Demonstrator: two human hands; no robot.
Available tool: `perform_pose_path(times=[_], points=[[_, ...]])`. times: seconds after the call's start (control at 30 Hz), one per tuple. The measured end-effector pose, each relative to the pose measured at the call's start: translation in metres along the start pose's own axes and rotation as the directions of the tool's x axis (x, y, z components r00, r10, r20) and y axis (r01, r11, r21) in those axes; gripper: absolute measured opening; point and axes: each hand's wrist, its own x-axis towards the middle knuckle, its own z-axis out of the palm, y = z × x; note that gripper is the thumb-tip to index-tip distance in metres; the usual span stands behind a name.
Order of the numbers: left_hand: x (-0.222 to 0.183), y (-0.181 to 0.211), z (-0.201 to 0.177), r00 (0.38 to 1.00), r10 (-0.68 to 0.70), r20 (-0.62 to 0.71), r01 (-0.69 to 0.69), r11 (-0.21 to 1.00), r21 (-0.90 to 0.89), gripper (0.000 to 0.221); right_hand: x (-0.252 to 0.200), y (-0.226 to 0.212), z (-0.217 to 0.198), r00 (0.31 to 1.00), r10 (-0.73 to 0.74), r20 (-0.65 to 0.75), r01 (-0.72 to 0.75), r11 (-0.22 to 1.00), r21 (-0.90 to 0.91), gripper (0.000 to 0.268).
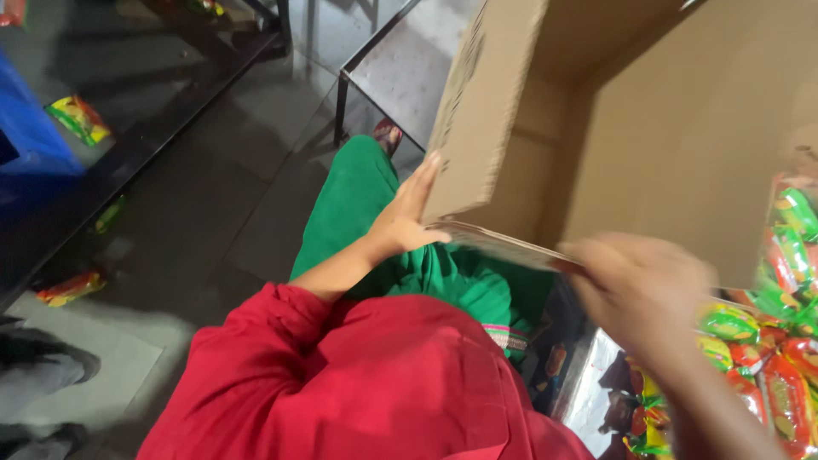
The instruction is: The person places food packets into a cardboard box and then closes the flaps.
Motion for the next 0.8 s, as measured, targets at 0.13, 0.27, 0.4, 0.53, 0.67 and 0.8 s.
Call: perform_pose_path(times=[0.13,0.27,0.4,0.53,0.67,0.8], points=[[-0.01,-0.077,0.028,0.959,-0.281,0.046,0.257,0.924,0.282,0.118,0.055,-0.01,0.084,0.997,-0.026,0.069,0.02,0.996,0.088,0.01],[0.039,-0.106,0.015,0.745,-0.521,0.416,0.491,0.851,0.186,0.117,0.072,0.002,0.11,0.982,-0.077,-0.173,0.145,0.894,0.423,0.026],[0.127,-0.059,-0.045,0.733,-0.462,0.498,0.679,0.534,-0.504,0.096,0.093,0.067,0.083,0.903,0.162,-0.397,-0.182,0.983,-0.012,0.056],[0.176,0.009,-0.032,0.788,-0.558,0.259,0.565,0.823,0.057,0.104,0.109,0.126,0.117,0.743,0.664,0.084,-0.659,0.705,0.262,0.08],[0.205,-0.011,-0.057,0.805,-0.52,0.286,0.499,0.854,0.146,0.08,0.115,0.181,0.161,0.694,0.697,0.181,-0.72,0.675,0.16,0.055],[0.182,-0.112,-0.118,0.787,-0.468,0.402,0.611,0.679,-0.406,0.058,0.069,0.232,0.195,0.746,0.657,0.105,-0.628,0.642,0.44,0.053]])
